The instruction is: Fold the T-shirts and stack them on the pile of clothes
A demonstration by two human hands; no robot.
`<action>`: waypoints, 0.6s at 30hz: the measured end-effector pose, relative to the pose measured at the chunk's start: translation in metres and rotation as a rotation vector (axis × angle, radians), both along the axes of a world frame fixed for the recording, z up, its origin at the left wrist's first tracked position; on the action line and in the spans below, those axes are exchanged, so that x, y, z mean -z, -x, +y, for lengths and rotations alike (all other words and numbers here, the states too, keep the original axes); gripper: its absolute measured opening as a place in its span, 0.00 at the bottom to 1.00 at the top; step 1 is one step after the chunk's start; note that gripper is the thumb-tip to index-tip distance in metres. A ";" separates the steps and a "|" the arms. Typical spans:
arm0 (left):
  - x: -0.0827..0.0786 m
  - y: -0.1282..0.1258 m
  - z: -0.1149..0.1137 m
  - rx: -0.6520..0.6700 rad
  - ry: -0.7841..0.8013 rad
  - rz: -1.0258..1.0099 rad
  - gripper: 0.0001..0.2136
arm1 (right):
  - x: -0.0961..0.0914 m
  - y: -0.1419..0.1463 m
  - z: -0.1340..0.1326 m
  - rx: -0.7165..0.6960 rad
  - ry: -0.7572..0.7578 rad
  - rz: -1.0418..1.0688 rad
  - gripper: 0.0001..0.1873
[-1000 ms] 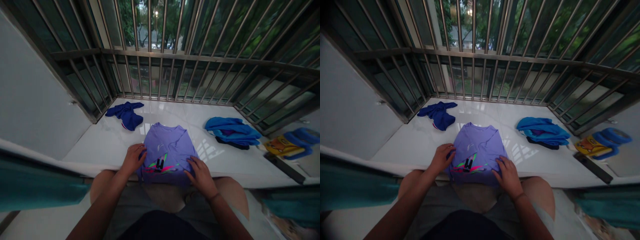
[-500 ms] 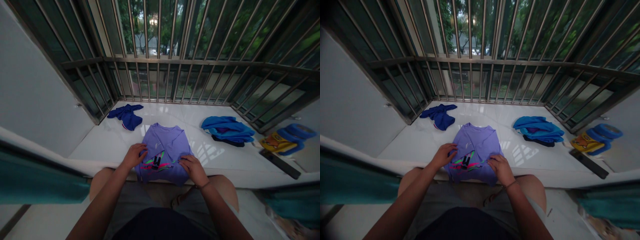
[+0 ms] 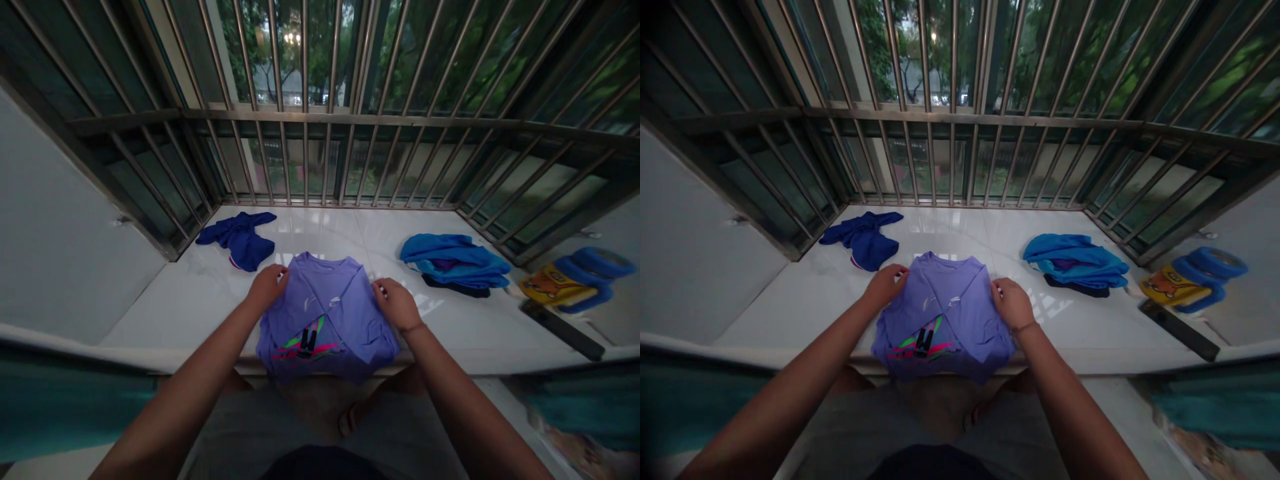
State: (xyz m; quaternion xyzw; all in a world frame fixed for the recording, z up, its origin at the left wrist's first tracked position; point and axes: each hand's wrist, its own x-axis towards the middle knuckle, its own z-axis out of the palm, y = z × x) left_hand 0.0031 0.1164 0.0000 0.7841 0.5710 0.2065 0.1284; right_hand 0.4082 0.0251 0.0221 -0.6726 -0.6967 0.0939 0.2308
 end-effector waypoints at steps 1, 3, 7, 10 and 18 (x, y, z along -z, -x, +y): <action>-0.003 -0.007 0.022 -0.010 0.015 0.012 0.17 | -0.003 0.000 0.024 0.028 0.016 -0.004 0.15; -0.005 -0.020 0.061 -0.013 0.055 0.037 0.20 | -0.006 0.001 0.067 0.046 0.051 -0.008 0.13; -0.006 -0.041 0.114 0.045 0.165 0.097 0.17 | -0.005 0.011 0.123 0.006 0.170 -0.009 0.08; -0.013 -0.049 0.135 0.078 0.208 0.118 0.12 | -0.007 0.016 0.142 0.013 0.202 -0.008 0.13; -0.096 -0.056 0.155 -0.068 -0.043 0.002 0.12 | -0.064 0.006 0.167 0.147 -0.059 0.055 0.08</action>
